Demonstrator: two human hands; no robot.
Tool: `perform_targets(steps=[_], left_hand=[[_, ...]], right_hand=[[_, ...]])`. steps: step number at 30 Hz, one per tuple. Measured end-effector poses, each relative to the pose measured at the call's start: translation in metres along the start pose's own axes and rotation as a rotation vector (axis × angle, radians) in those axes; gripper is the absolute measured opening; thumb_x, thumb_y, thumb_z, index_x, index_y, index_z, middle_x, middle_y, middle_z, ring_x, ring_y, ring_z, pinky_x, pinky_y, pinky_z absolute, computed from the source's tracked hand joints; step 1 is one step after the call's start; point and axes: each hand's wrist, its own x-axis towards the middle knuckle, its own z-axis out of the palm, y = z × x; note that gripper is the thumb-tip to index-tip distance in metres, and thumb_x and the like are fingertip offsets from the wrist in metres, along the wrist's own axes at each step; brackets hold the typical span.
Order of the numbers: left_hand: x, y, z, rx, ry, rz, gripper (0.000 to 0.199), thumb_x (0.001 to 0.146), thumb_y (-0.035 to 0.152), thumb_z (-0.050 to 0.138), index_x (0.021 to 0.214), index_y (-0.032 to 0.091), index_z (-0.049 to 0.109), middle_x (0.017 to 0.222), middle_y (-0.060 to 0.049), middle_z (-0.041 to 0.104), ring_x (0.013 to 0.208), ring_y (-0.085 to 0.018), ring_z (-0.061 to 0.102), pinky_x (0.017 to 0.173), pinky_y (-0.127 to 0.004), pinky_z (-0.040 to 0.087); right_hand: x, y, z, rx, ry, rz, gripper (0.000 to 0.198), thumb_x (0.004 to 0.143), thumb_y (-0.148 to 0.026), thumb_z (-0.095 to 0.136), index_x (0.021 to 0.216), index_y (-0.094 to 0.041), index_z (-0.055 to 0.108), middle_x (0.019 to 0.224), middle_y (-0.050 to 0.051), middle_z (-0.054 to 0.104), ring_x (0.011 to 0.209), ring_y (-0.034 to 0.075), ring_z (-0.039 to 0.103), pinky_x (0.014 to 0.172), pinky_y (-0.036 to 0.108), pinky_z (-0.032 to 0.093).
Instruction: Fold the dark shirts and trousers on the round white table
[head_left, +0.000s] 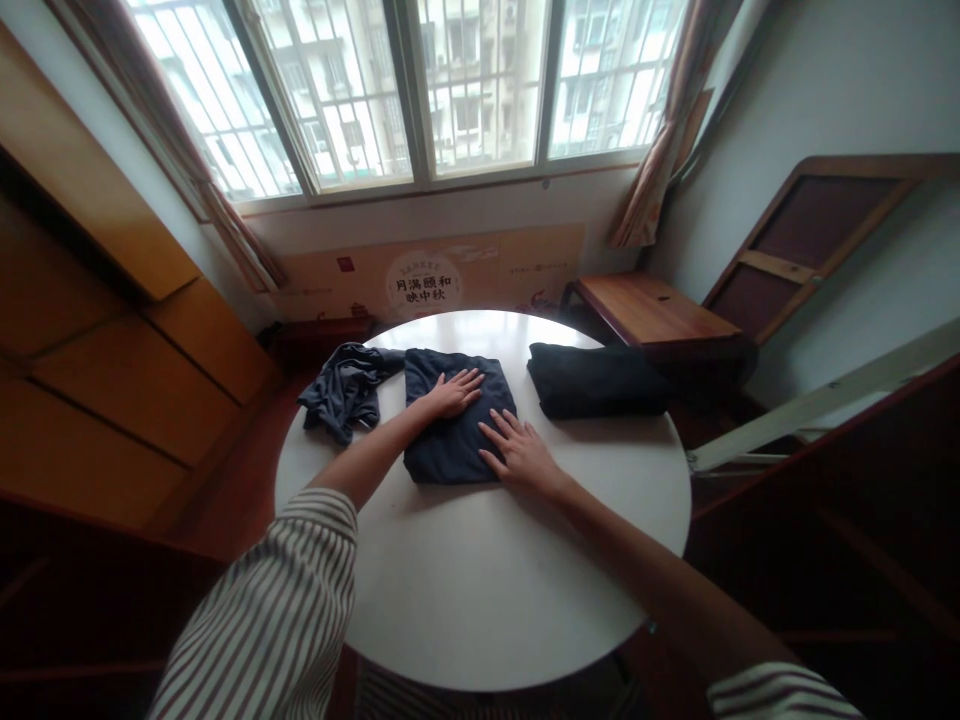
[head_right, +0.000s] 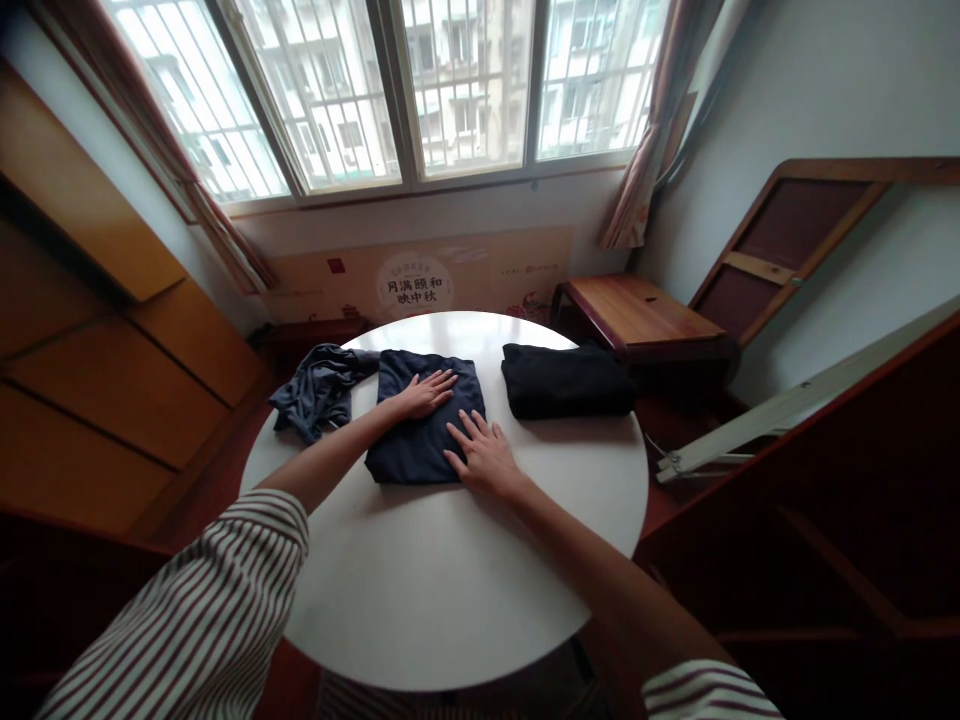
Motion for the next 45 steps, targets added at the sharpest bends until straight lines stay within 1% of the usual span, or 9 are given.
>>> perform_targets(steps=[9,16,20,23,27,30,37,41,45], left_hand=[[0.055,-0.009,0.002,-0.08,0.099,-0.134,0.052,0.104,0.04,0.022,0.155,0.028,0.031,0.163,-0.005,0.025,0.151,-0.027,0.021,0.116,-0.068,0.009],[0.053,-0.014,-0.009,-0.123,0.222,-0.123,0.048,0.102,0.028,0.036,0.146,0.012,0.046,0.154,-0.018,0.041,0.144,-0.029,0.037,0.117,-0.056,0.028],[0.015,-0.002,-0.023,-0.115,0.3,-0.023,0.039,0.098,0.024,0.047,0.132,0.008,0.059,0.139,-0.019,0.057,0.132,-0.025,0.053,0.113,-0.038,0.039],[-0.047,0.016,-0.021,-0.114,0.288,0.129,0.033,0.098,0.034,0.051,0.117,0.013,0.069,0.12,-0.013,0.07,0.116,-0.023,0.065,0.106,-0.034,0.047],[-0.151,0.032,-0.007,-0.111,0.209,0.365,0.053,0.089,0.049,0.066,0.132,0.019,0.06,0.134,-0.013,0.063,0.123,-0.025,0.061,0.106,-0.036,0.048],[-0.203,0.028,0.002,-0.035,0.213,0.376,0.058,0.089,0.038,0.065,0.142,0.02,0.051,0.145,-0.014,0.053,0.136,-0.027,0.049,0.115,-0.042,0.04],[-0.202,0.009,0.02,0.123,0.354,0.301,0.041,0.094,0.008,0.046,0.13,0.018,0.061,0.136,-0.013,0.062,0.132,-0.026,0.053,0.111,-0.048,0.043],[-0.189,0.01,0.019,0.049,0.423,0.3,0.033,0.097,0.01,0.043,0.12,0.017,0.064,0.122,-0.012,0.069,0.119,-0.022,0.063,0.11,-0.045,0.046],[-0.198,0.012,0.003,-0.12,0.478,0.285,0.032,0.099,0.013,0.04,0.122,0.017,0.061,0.124,-0.012,0.067,0.118,-0.02,0.064,0.108,-0.039,0.048]], right_hand=[[-0.002,-0.011,0.003,-0.098,-0.036,0.121,0.086,0.094,-0.069,0.035,0.155,-0.007,0.032,0.157,0.032,0.024,0.146,0.045,0.022,0.114,0.063,0.017],[-0.002,-0.01,0.002,-0.085,-0.058,0.113,0.096,0.092,-0.075,0.029,0.155,-0.002,0.029,0.156,0.034,0.023,0.146,0.045,0.022,0.115,0.059,0.018],[-0.003,-0.007,-0.004,-0.06,-0.105,0.084,0.114,0.081,-0.086,0.034,0.154,0.001,0.027,0.156,0.037,0.019,0.147,0.047,0.019,0.116,0.06,0.016],[-0.005,-0.004,-0.008,-0.035,-0.129,0.043,0.125,0.073,-0.091,0.04,0.154,0.003,0.024,0.156,0.038,0.017,0.147,0.047,0.016,0.116,0.061,0.013],[-0.006,-0.001,-0.012,-0.022,-0.117,0.016,0.131,0.069,-0.092,0.044,0.154,0.005,0.023,0.156,0.037,0.019,0.147,0.046,0.017,0.117,0.061,0.014],[-0.005,-0.001,-0.012,-0.047,-0.115,0.009,0.133,0.067,-0.093,0.045,0.153,0.007,0.023,0.155,0.038,0.02,0.147,0.047,0.019,0.116,0.062,0.016],[-0.011,-0.005,-0.016,-0.086,-0.013,-0.103,0.115,0.075,-0.084,0.052,0.149,0.003,0.037,0.155,0.034,0.027,0.148,0.043,0.021,0.118,0.061,0.012],[-0.015,0.001,-0.029,-0.053,-0.014,-0.32,0.077,0.086,-0.052,0.064,0.144,-0.004,0.048,0.151,0.026,0.041,0.143,0.036,0.037,0.119,0.054,0.02],[-0.02,0.023,-0.038,0.038,-0.064,-0.36,0.066,0.076,-0.016,0.068,0.14,-0.012,0.054,0.146,0.019,0.051,0.136,0.031,0.048,0.116,0.05,0.032]])
